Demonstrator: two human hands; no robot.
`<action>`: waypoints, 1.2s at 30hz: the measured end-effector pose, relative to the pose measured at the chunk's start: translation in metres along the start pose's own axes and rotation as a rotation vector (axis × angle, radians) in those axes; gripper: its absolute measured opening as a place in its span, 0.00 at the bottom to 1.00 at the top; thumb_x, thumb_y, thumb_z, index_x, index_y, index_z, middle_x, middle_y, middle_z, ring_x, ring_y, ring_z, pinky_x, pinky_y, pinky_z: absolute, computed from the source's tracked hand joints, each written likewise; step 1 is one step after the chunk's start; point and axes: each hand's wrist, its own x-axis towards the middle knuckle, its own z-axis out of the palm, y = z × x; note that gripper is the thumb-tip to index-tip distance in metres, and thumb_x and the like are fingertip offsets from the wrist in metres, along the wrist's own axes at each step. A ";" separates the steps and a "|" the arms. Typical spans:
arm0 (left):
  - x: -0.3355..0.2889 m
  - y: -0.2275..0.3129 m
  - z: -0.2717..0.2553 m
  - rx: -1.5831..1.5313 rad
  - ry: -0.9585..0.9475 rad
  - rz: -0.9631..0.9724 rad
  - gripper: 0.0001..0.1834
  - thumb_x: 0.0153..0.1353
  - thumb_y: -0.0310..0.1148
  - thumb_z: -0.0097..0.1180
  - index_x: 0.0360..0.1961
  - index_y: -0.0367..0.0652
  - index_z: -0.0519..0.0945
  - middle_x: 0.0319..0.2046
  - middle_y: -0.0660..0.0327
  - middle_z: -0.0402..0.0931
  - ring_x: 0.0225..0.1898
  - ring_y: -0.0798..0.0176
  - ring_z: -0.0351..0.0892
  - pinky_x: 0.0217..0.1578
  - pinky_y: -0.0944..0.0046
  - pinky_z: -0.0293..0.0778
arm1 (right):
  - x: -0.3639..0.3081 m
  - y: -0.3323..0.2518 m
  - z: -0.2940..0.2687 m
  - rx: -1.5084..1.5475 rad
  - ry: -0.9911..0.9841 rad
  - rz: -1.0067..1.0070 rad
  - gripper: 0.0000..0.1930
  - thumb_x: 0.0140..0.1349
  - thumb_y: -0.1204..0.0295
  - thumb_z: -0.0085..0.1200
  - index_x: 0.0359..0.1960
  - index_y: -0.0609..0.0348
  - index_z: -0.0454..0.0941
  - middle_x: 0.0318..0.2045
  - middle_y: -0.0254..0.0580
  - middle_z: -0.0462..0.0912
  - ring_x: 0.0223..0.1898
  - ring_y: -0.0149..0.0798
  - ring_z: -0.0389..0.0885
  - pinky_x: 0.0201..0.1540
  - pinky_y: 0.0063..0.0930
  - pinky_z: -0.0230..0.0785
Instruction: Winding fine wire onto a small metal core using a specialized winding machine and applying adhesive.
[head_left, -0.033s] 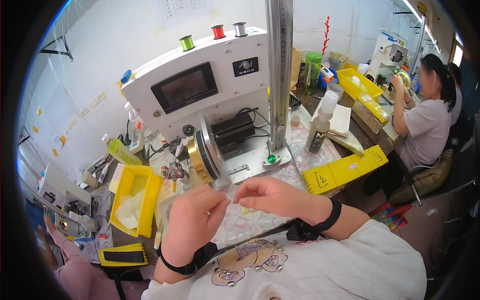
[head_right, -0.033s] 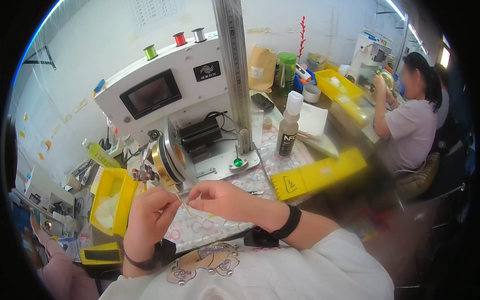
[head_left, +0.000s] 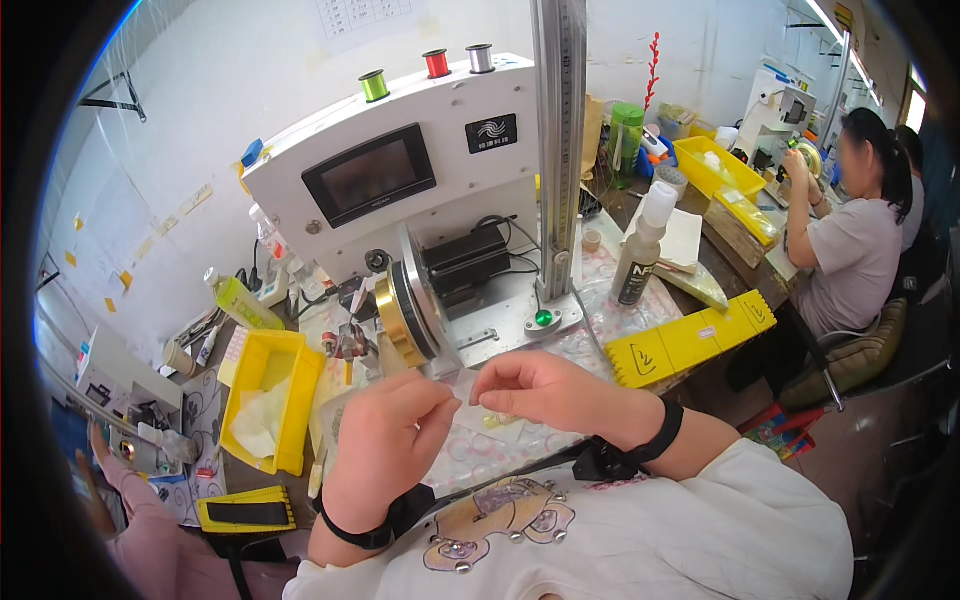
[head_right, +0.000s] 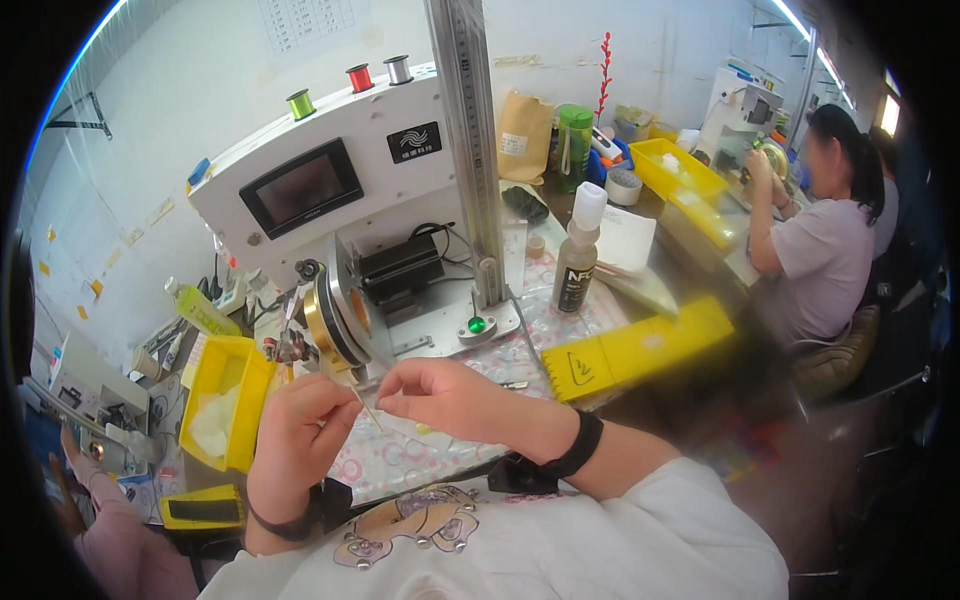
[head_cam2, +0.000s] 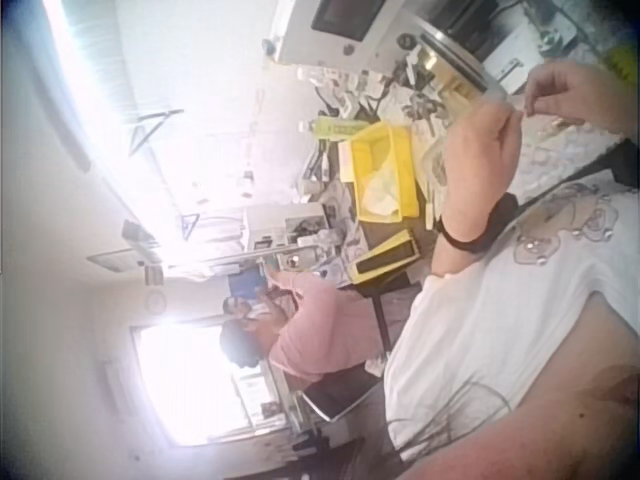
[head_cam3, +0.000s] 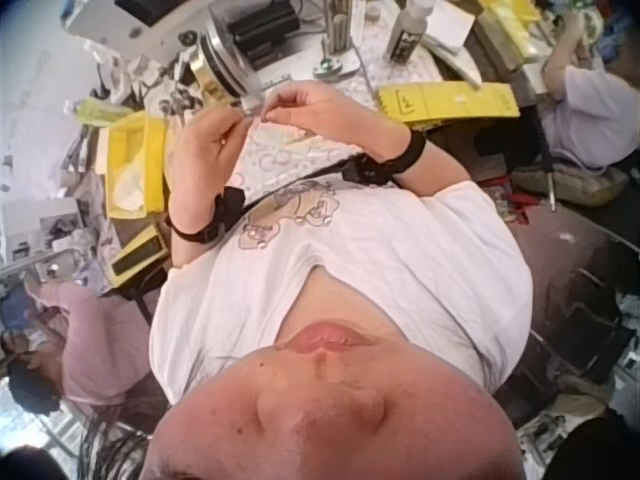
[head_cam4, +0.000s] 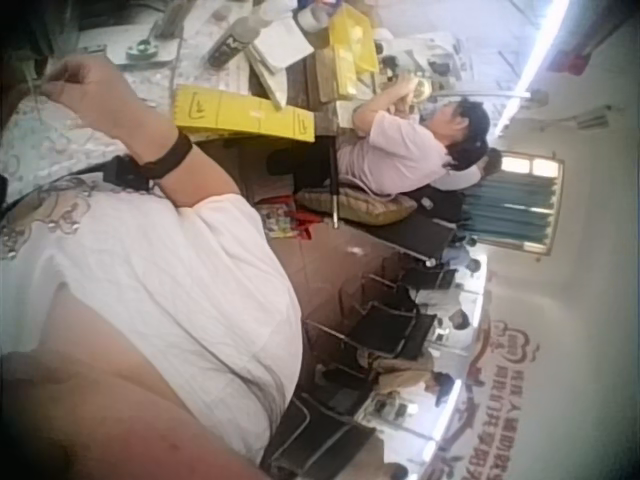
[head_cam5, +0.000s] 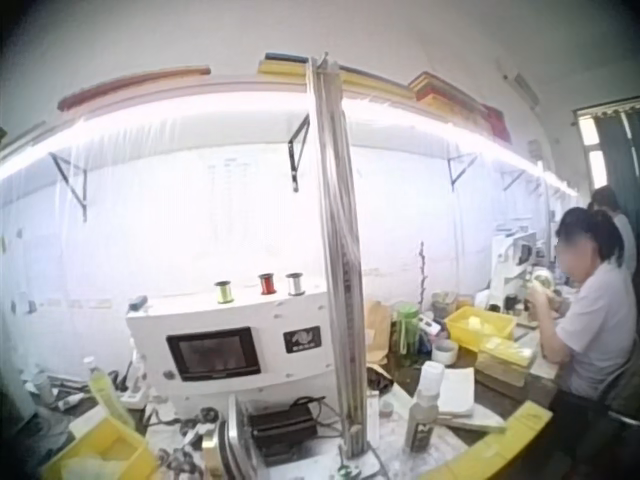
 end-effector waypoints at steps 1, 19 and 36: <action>0.000 0.000 0.000 -0.018 0.004 -0.008 0.02 0.51 0.20 0.60 0.26 0.34 0.78 0.20 0.54 0.72 0.24 0.53 0.73 0.24 0.60 0.66 | 0.000 0.001 0.000 0.016 0.005 -0.072 0.08 0.67 0.69 0.54 0.42 0.59 0.77 0.29 0.26 0.77 0.26 0.18 0.67 0.28 0.14 0.61; 0.004 -0.007 -0.003 0.000 0.021 -0.046 0.02 0.53 0.24 0.60 0.27 0.37 0.79 0.22 0.55 0.74 0.26 0.52 0.75 0.27 0.59 0.69 | -0.004 -0.004 -0.006 0.238 0.095 -0.052 0.04 0.66 0.73 0.54 0.38 0.60 0.77 0.23 0.23 0.71 0.21 0.16 0.60 0.21 0.14 0.50; 0.003 -0.011 0.005 -0.050 -0.001 -0.078 0.02 0.53 0.24 0.60 0.28 0.38 0.80 0.22 0.55 0.74 0.26 0.52 0.76 0.27 0.59 0.69 | 0.005 -0.005 0.006 -0.181 0.116 -0.174 0.05 0.66 0.74 0.55 0.39 0.62 0.76 0.27 0.27 0.75 0.28 0.18 0.68 0.29 0.15 0.62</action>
